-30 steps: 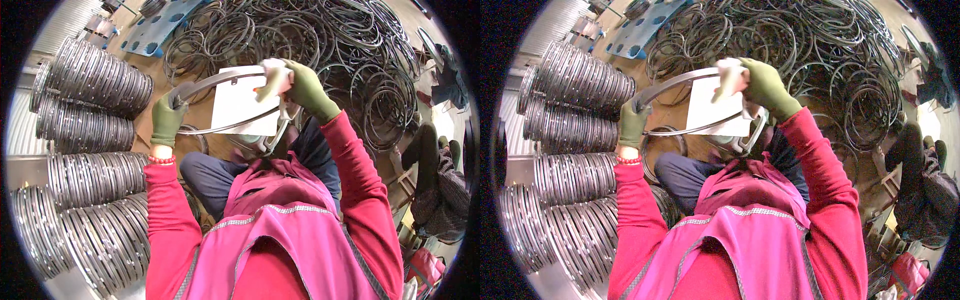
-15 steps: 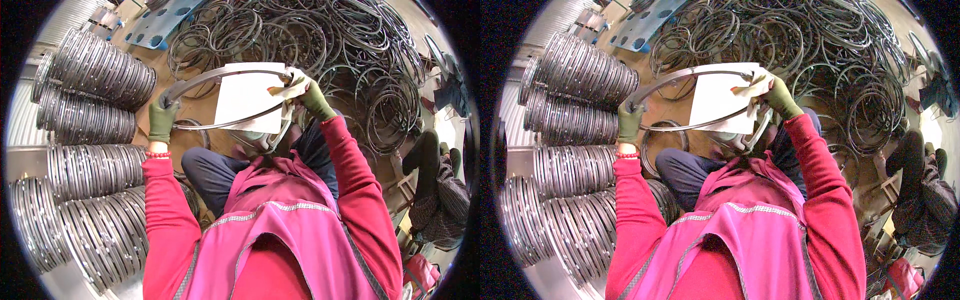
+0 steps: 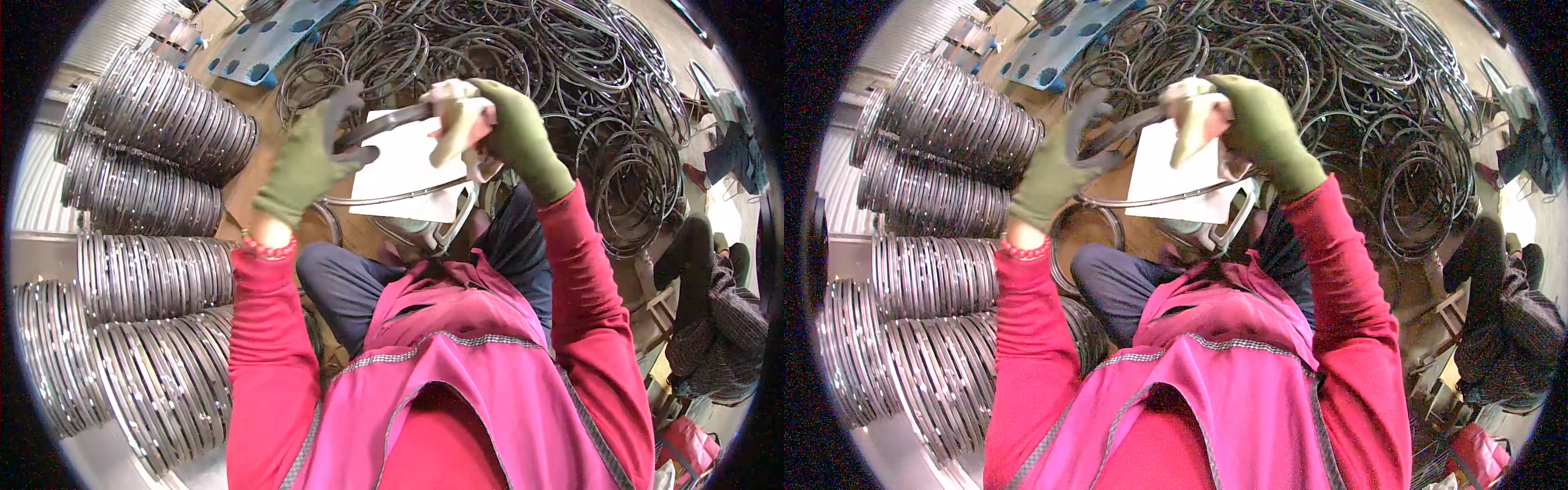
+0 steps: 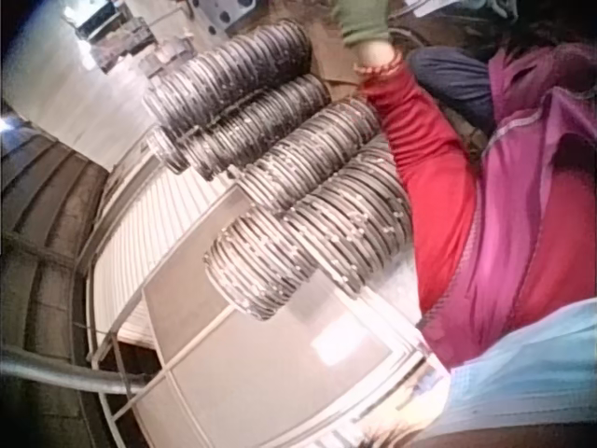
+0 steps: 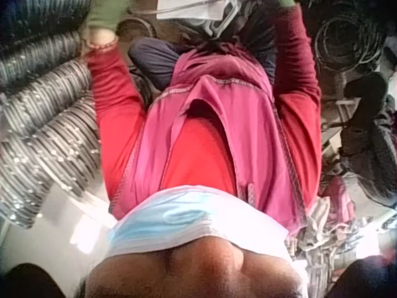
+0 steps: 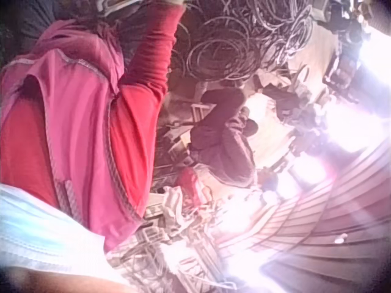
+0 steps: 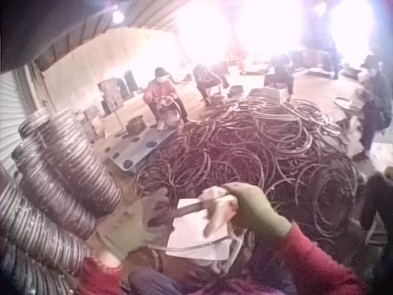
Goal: Cleaning and inspecting circular metal rings with a cloth in a fabrication environment.
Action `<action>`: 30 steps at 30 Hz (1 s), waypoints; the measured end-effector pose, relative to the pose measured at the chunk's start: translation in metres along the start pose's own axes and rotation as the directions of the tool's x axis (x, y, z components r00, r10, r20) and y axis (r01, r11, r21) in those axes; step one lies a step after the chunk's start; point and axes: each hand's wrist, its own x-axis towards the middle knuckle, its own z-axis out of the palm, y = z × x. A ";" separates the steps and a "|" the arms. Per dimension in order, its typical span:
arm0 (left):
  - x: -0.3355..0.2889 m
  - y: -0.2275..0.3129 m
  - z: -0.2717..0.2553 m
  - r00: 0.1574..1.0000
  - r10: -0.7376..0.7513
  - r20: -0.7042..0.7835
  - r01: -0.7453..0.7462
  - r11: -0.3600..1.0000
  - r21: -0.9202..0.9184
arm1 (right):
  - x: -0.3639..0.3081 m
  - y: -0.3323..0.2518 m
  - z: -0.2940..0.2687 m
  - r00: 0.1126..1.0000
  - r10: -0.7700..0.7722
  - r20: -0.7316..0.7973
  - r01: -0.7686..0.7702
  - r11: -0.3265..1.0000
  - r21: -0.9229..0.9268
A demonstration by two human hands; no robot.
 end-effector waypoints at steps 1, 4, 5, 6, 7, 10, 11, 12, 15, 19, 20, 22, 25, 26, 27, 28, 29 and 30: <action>0.004 0.006 0.009 0.998 -0.050 0.029 0.049 0.999 0.021 | 0.004 -0.014 0.003 0.996 -0.087 0.028 0.089 0.991 -0.103; -0.010 -0.029 0.036 0.990 0.026 -0.138 -0.004 0.988 0.157 | 0.020 -0.092 0.032 0.951 -0.124 0.285 0.216 0.924 -0.317; -0.010 -0.026 0.043 0.965 0.077 -0.249 -0.113 0.985 -0.132 | 0.011 -0.100 0.048 0.962 -0.245 0.122 0.274 0.869 -0.412; -0.015 -0.014 0.037 0.976 0.012 -0.217 -0.040 0.991 -0.128 | 0.014 -0.108 0.049 0.961 -0.192 0.201 0.258 0.886 -0.386; -0.018 -0.006 0.028 0.981 -0.057 -0.187 0.034 0.992 -0.122 | 0.015 -0.108 0.051 0.961 -0.194 0.198 0.259 0.883 -0.391; -0.021 -0.050 0.027 0.981 -0.183 -0.065 0.192 0.965 0.177 | 0.019 -0.101 0.055 0.937 -0.312 0.156 0.348 0.868 -0.353; -0.022 -0.048 0.026 0.993 -0.114 -0.043 0.122 0.933 0.339 | 0.019 -0.098 0.054 0.937 -0.313 0.157 0.349 0.869 -0.349; -0.025 -0.044 0.028 0.957 0.131 -0.259 -0.098 0.986 0.136 | 0.019 -0.093 0.052 0.946 -0.294 0.138 0.323 0.887 -0.329; -0.040 -0.023 0.006 0.965 -0.184 -0.185 0.210 0.969 0.131 | 0.019 -0.062 0.045 0.969 -0.234 0.081 0.244 0.958 -0.151; -0.062 -0.049 0.008 0.955 -0.196 -0.222 0.211 0.977 0.044 | -0.003 -0.019 0.039 0.980 -0.188 -0.068 0.198 0.962 0.190; -0.053 -0.044 0.013 0.955 -0.198 -0.223 0.222 0.971 0.088 | -0.008 -0.003 0.040 0.989 0.083 0.123 -0.134 0.854 0.503; -0.047 -0.038 0.012 0.942 -0.225 -0.249 0.262 0.956 0.128 | -0.010 0.016 0.036 0.998 0.015 0.055 -0.042 0.846 0.532; -0.060 -0.038 0.006 0.920 -0.237 -0.311 0.272 0.959 0.075 | -0.007 0.052 0.052 0.988 0.029 0.149 -0.107 0.825 0.554; -0.066 -0.041 0.002 0.896 -0.339 -0.289 0.359 0.933 0.018 | -0.010 0.069 0.055 0.972 0.097 0.213 -0.205 0.791 0.576; -0.071 -0.043 -0.001 0.863 -0.432 -0.261 0.439 0.898 -0.036 | -0.018 0.087 0.060 0.973 0.078 0.218 -0.192 0.800 0.569; -0.070 -0.040 -0.004 0.871 -0.415 -0.261 0.445 0.893 0.064 | -0.030 0.103 0.064 0.966 0.060 0.251 -0.197 0.799 0.568; -0.073 -0.044 -0.004 0.861 -0.423 -0.283 0.456 0.888 0.057 | -0.038 0.109 0.070 0.957 0.035 0.289 -0.202 0.795 0.571; -0.075 -0.048 -0.001 0.884 -0.337 -0.325 0.379 0.922 0.074 | -0.039 0.107 0.073 0.958 0.035 0.285 -0.203 0.784 0.586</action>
